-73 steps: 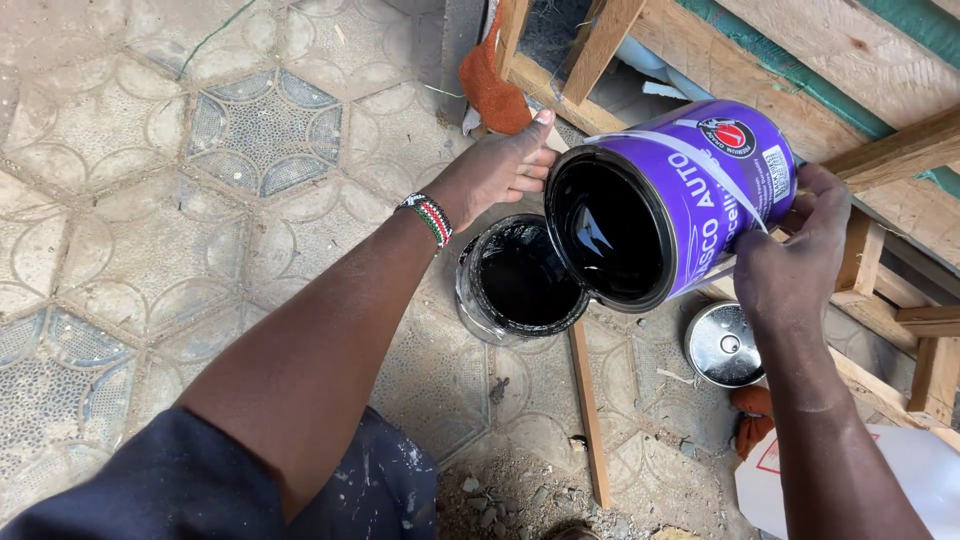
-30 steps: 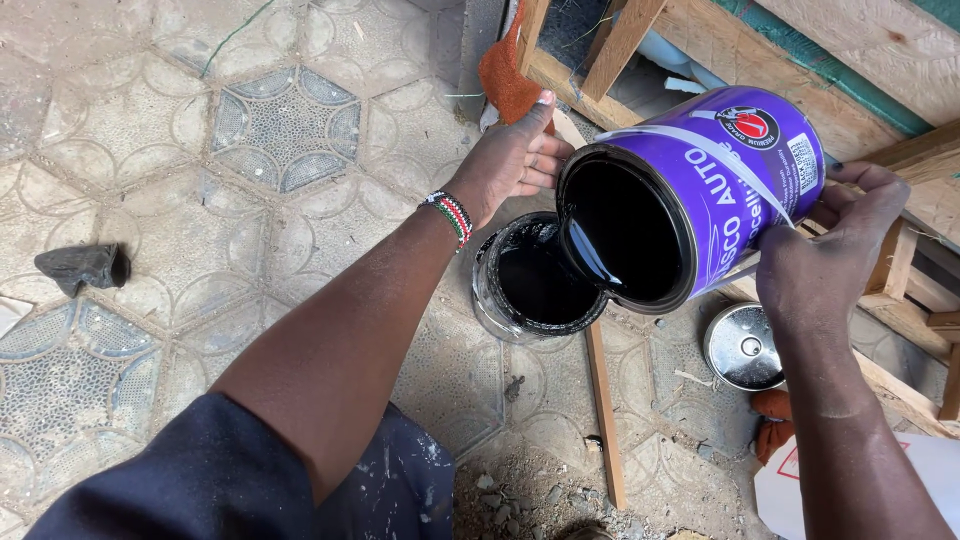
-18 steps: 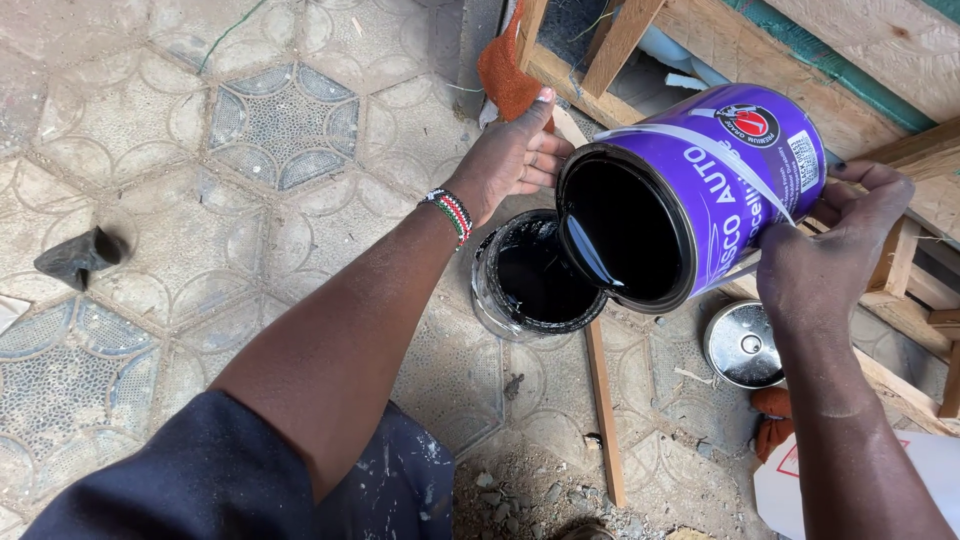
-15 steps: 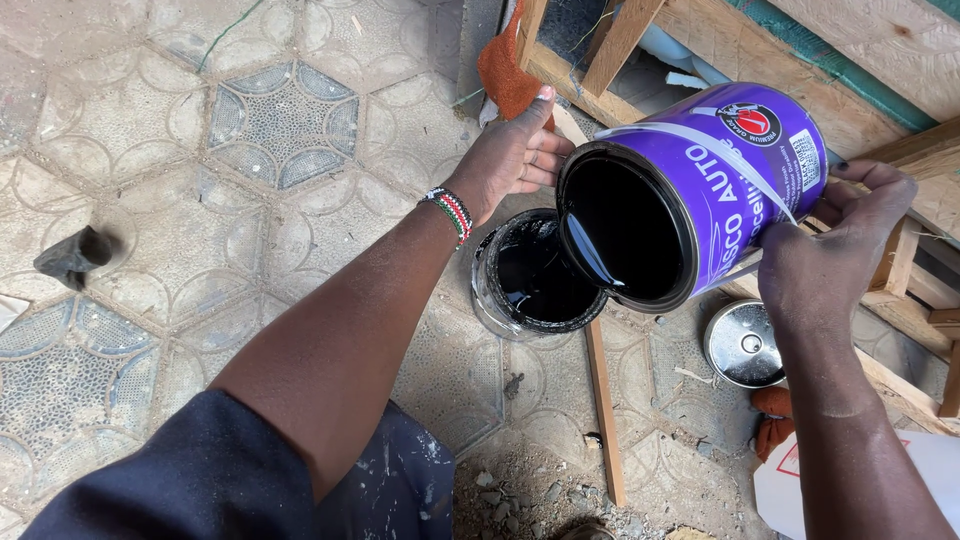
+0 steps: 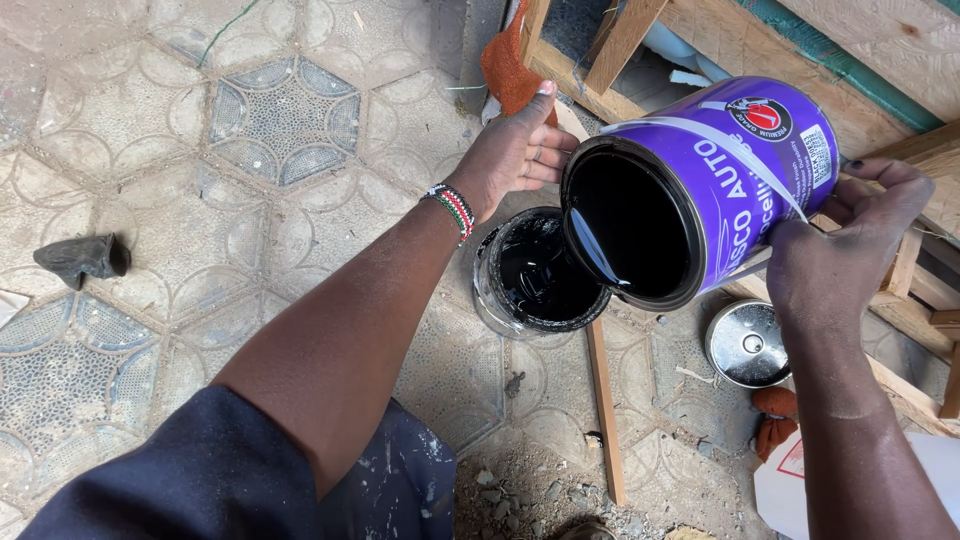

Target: Mixing paint by pouring from multiple cans into a container and stirring with a wooden stick

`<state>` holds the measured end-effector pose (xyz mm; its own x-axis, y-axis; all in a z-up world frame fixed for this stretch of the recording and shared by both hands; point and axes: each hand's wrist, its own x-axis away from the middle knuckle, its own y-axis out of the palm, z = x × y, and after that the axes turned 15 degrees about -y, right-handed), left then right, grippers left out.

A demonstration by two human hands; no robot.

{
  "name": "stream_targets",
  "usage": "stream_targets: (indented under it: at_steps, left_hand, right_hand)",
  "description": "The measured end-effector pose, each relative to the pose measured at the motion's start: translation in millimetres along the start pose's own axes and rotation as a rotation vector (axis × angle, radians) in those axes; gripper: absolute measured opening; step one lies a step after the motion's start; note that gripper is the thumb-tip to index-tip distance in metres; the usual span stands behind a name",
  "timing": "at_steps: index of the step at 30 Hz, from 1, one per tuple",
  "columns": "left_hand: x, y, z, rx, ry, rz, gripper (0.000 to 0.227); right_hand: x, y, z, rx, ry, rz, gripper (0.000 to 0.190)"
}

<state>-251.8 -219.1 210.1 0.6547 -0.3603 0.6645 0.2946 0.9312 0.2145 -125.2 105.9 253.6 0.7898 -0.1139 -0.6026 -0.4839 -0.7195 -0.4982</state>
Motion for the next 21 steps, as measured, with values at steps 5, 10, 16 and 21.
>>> stream_targets:
  at_steps: [5,10,16,21]
  left_hand:
    - [2.5,-0.6,0.3,-0.019,0.007,-0.009,0.127]
    - [8.5,0.1,1.6,-0.014,0.006,0.001,0.126]
    - [2.9,-0.1,0.2,-0.005,0.012,-0.006,0.125]
    - [6.6,0.1,1.2,0.021,0.011,0.001,0.124]
  right_hand:
    - [-1.3,-1.5,-4.0,0.013,-0.012,-0.006,0.056]
    - [-2.2,-1.5,-7.7,0.024,-0.016,0.002,0.054]
    - [-2.1,-2.4,-9.1,0.022,-0.021,0.001,0.055]
    - [-2.7,-2.2,-9.9,0.019,-0.021,0.004,0.056]
